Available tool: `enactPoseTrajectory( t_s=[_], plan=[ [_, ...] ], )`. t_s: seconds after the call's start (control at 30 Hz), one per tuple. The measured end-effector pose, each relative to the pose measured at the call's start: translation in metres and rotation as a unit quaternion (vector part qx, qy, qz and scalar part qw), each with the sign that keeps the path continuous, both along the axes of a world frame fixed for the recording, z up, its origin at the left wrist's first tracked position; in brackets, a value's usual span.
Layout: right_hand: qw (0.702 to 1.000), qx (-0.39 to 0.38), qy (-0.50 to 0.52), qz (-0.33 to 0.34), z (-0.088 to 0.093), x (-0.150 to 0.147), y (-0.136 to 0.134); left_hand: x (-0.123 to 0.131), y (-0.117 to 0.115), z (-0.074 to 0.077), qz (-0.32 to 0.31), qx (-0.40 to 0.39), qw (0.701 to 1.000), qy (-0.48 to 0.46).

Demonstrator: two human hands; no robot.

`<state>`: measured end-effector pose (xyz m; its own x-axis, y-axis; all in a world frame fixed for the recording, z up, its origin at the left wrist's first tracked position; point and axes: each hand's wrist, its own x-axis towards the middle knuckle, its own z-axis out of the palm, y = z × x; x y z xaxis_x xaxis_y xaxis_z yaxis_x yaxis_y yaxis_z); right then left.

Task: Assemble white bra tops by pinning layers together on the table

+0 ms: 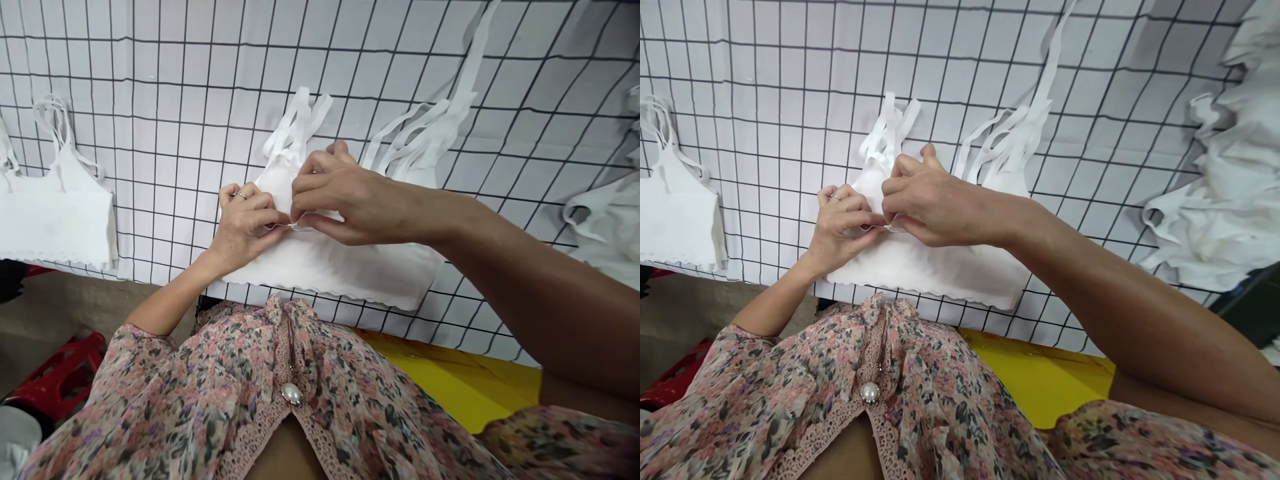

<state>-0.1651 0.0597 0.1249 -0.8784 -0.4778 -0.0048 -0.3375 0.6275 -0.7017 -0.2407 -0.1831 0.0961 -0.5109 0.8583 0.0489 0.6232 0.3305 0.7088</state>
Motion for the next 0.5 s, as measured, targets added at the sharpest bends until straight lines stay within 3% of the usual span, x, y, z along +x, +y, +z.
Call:
enactPoseTrajectory(
  t_s=[0.5],
  plan=[
    [1.000, -0.002, -0.004, -0.028, -0.0071, 0.0033, -0.0012, -0.0003, 0.0008, 0.0006, -0.005, -0.009, 1.000, -0.005]
  ],
)
